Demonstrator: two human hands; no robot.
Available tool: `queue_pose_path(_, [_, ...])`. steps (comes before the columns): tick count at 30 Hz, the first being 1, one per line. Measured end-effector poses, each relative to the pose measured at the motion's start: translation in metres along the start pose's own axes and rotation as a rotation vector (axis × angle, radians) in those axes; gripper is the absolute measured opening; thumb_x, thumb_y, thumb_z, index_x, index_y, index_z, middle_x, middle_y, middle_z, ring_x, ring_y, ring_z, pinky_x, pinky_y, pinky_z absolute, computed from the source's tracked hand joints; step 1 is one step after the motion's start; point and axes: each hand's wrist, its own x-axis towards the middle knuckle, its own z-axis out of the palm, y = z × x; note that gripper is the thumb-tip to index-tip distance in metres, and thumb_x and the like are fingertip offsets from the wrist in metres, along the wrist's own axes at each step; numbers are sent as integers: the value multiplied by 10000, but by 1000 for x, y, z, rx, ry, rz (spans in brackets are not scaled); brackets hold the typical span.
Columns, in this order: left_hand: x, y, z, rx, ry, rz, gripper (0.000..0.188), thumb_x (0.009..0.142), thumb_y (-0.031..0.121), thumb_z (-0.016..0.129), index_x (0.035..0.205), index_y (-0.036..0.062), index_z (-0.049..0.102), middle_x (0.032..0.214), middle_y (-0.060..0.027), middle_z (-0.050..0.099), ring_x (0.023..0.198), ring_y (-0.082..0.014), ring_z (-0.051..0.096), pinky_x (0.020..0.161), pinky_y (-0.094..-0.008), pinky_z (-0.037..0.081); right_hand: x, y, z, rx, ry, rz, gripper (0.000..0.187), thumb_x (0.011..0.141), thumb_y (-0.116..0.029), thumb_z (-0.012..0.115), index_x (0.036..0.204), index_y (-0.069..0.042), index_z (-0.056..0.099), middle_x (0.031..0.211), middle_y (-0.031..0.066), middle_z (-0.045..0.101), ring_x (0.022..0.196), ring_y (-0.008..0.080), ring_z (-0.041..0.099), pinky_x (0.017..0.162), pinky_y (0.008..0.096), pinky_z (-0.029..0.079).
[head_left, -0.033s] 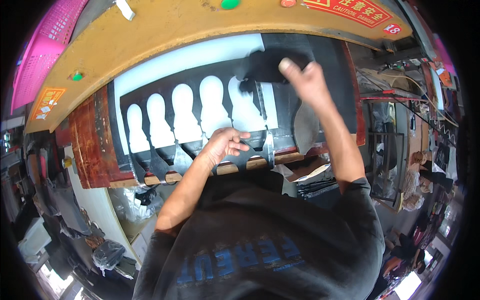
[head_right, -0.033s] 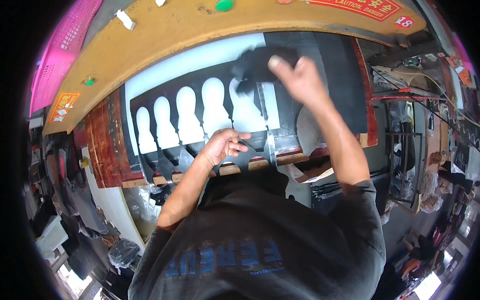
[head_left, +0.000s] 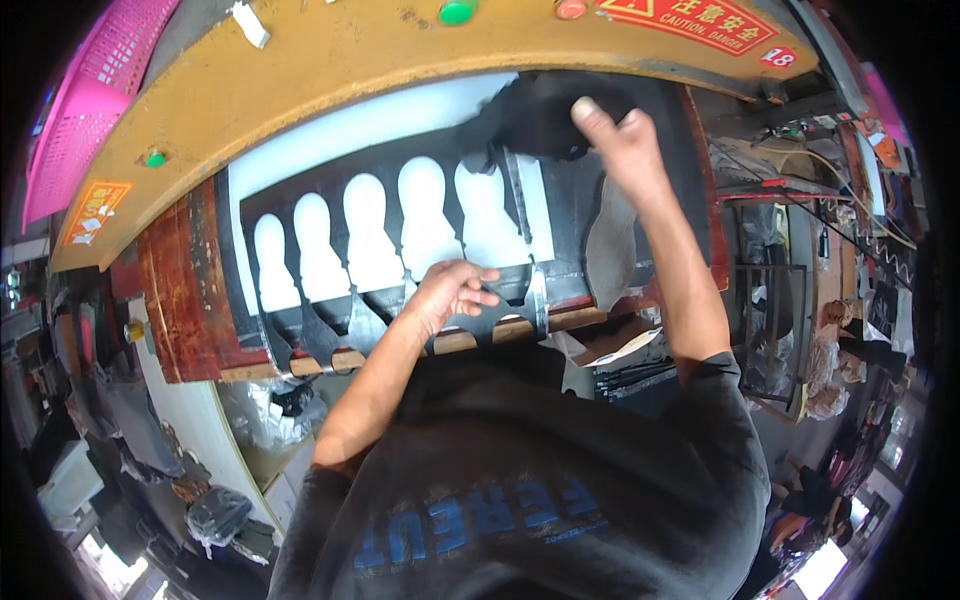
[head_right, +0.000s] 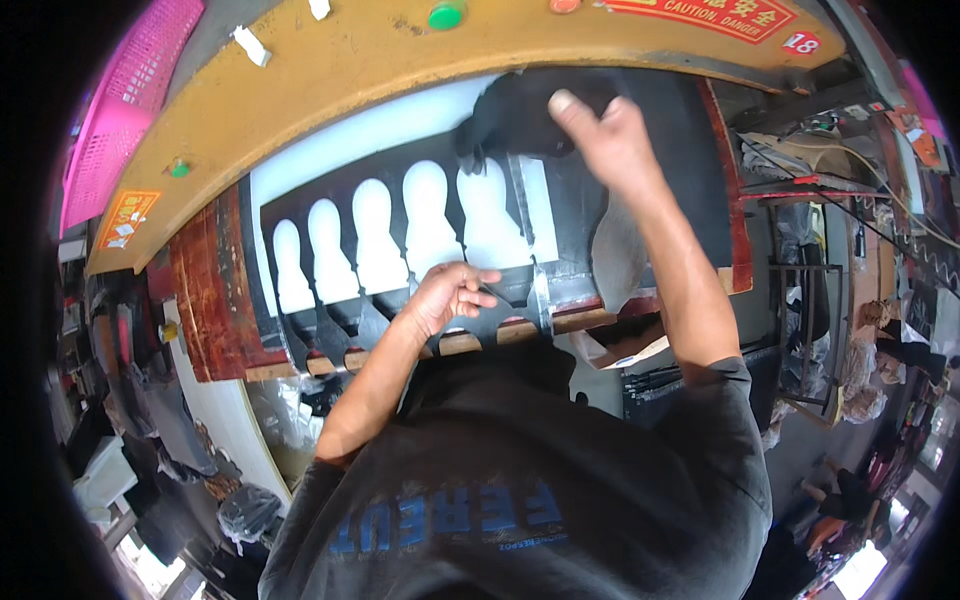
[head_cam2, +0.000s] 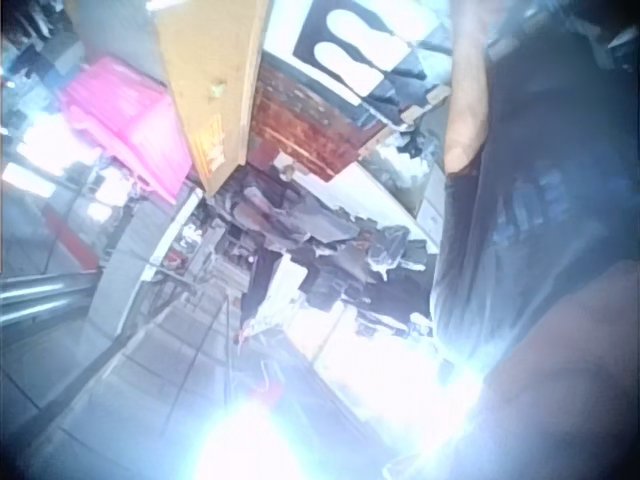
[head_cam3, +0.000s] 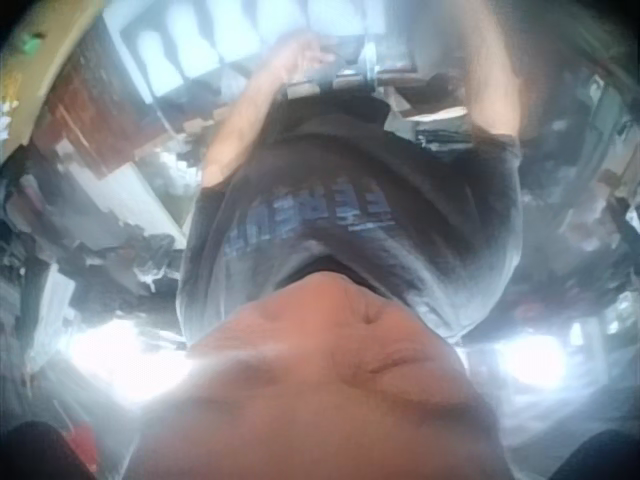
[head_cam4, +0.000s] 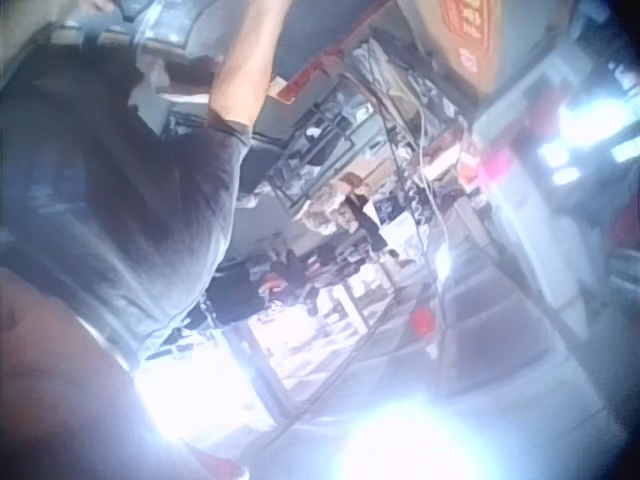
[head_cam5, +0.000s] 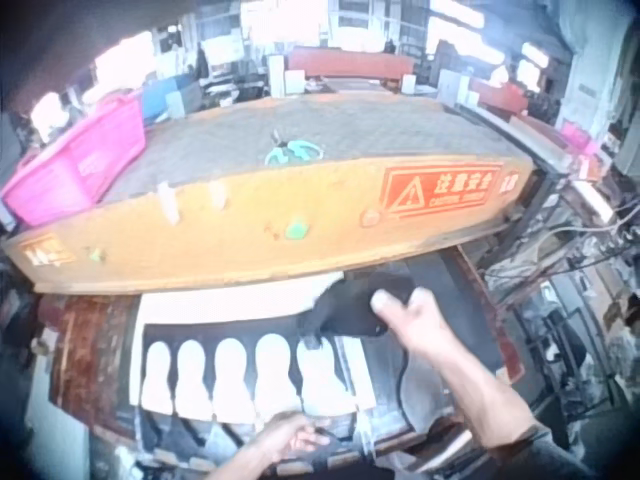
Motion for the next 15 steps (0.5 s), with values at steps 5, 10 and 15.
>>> queue_pose_path(5, [-33, 27, 4, 946, 210, 78, 355, 992, 315, 639, 1012, -24, 742, 983, -202, 769, 961, -346, 781, 829, -438, 603, 13, -28, -14, 895, -9, -348, 411, 1088, -244, 646, 1408, 5, 580, 1267, 116, 726, 1090, 230, 753, 921, 412, 635])
queue_pose_path(10, [-85, 77, -46, 732, 345, 639, 327, 997, 292, 733, 1137, -3, 754, 1059, -192, 788, 908, -298, 750, 853, -425, 581, -3, -42, 31, 1052, -85, -314, 428, 1089, -246, 644, 1429, 0, 563, 1297, 140, 719, 1130, 258, 748, 946, 446, 640])
queue_pose_path(15, [-115, 156, -109, 820, 480, 1001, 575, 964, 327, 804, 1395, -23, 654, 1328, -224, 727, 1227, -327, 697, 1045, -436, 541, -8, -54, 113, 1136, -167, -190, 409, 1087, -257, 651, 1409, -18, 575, 1254, 134, 737, 1079, 259, 767, 882, 445, 668])
